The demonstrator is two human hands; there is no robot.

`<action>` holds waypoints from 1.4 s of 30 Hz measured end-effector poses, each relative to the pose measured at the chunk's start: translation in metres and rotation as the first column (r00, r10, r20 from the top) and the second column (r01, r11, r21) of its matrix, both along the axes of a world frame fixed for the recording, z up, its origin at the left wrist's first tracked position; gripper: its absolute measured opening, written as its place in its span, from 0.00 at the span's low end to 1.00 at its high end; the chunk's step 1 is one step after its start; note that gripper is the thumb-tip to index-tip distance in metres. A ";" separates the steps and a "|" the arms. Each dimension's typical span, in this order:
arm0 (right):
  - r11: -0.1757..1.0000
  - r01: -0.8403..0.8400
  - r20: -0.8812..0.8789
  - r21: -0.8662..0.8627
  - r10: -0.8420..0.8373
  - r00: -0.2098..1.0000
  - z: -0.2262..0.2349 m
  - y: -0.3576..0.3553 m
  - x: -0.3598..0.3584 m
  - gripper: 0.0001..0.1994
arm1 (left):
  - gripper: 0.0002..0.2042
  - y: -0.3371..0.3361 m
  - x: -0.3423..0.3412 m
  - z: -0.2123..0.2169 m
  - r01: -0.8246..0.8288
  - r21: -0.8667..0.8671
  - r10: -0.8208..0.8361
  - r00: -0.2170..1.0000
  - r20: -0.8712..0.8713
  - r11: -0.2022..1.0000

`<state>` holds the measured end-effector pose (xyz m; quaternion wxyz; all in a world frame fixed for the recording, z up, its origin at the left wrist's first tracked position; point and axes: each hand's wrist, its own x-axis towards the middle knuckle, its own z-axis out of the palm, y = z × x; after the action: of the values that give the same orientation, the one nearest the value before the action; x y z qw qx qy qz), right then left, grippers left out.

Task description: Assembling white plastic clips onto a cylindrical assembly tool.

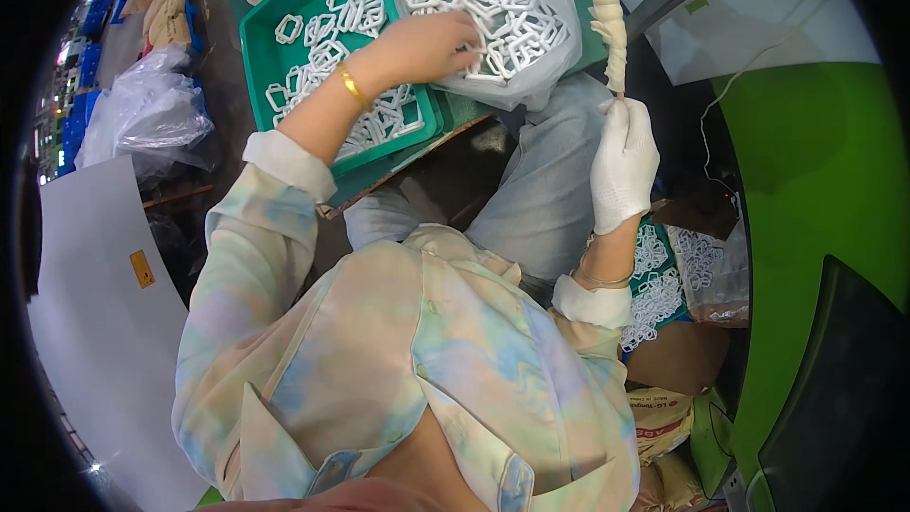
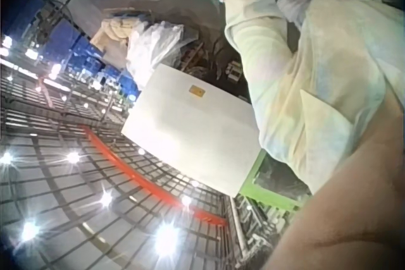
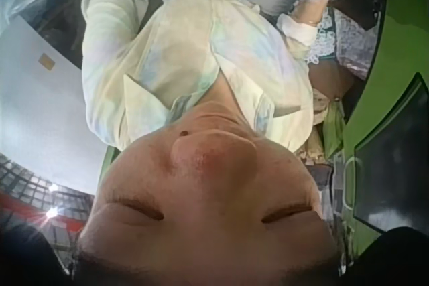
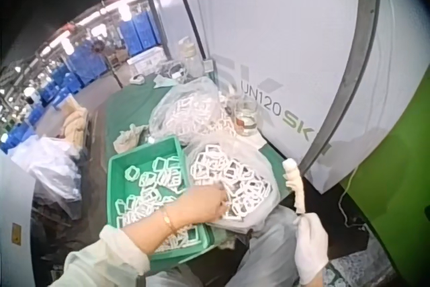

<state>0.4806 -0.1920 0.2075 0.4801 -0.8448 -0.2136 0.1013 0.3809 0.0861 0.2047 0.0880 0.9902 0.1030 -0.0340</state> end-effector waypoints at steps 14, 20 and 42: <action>0.994 -0.011 -0.029 -0.108 0.008 1.000 0.009 0.002 -0.006 0.15 | 0.20 0.088 -0.130 -0.050 -0.384 0.073 0.339 0.877 0.341 0.921; 0.999 -0.037 0.006 -0.025 0.037 0.999 0.003 0.006 -0.009 0.14 | 0.14 0.081 -0.117 -0.030 -0.356 -0.019 0.356 0.927 0.119 0.934; 0.999 -0.041 -0.005 -0.001 0.041 0.999 0.002 0.000 -0.011 0.14 | 0.16 0.143 -0.077 -0.040 -0.400 -0.260 0.447 0.881 0.153 0.879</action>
<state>0.4698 -0.1920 0.2096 0.4782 -0.8401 -0.2296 0.1131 0.3036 0.2289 0.1644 0.2131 0.9252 0.3039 0.0788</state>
